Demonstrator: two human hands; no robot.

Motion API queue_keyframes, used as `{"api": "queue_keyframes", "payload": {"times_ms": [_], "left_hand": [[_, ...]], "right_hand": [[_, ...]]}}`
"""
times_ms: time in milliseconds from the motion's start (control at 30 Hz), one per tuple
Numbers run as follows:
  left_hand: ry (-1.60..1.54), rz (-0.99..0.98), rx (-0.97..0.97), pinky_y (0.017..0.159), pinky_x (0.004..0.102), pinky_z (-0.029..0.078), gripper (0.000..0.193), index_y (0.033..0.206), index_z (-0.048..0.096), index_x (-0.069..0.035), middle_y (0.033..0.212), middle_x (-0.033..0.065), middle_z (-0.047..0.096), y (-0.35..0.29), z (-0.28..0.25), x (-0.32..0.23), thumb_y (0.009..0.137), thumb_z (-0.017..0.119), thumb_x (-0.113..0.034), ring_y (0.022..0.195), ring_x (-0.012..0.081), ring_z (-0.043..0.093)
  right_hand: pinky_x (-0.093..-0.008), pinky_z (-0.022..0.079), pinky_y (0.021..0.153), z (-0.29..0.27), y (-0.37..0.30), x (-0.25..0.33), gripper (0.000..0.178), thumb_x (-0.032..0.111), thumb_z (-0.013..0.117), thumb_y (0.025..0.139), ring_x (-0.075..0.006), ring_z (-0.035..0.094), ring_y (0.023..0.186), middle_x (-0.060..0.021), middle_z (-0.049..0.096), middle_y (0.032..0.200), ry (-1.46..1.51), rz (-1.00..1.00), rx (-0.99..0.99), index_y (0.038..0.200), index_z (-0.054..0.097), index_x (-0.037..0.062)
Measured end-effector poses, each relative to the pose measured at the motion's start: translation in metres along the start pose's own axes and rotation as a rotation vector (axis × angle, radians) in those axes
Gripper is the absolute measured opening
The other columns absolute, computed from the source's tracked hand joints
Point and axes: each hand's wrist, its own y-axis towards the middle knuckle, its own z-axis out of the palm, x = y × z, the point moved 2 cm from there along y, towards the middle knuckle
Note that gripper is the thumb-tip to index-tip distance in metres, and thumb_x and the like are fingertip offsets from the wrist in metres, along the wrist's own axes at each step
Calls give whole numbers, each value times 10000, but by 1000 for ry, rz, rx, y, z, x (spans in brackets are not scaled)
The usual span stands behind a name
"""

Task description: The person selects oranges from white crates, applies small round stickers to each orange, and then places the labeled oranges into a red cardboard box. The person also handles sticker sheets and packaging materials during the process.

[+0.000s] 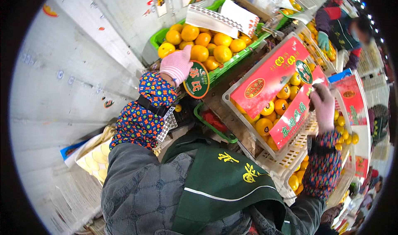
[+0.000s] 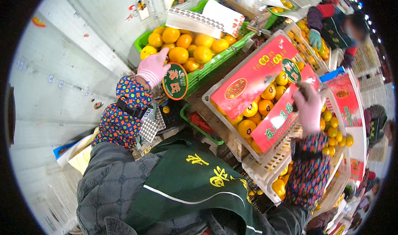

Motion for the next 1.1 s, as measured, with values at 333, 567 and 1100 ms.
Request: {"api": "queue_keyframes", "payload": {"times_ms": [333,567,1100], "left_hand": [[21,21,107,843,520,524,880,1497,263,-61,1031,249,699,40,19,4,783,756,-206,977,431,673],[-487,165,117,764,285,537,802,1480,356,26,914,118,700,-2,-62,-33,792,753,-84,800,179,692],[-1450,200,395,484,186,402,587,1361,471,59,993,97,649,-21,40,-226,862,757,-58,583,57,528]], "right_hand": [[-344,529,834,46,-201,38,338,93,759,834,-279,684,923,-163,691,972,-1,220,78,1140,650,2],[-338,531,852,56,-213,31,313,87,738,855,-240,684,924,-154,692,973,110,252,-84,1136,644,-15],[-277,571,661,82,-135,-19,325,309,644,972,-120,672,818,-53,689,1005,1229,265,-516,1131,625,27]]}}
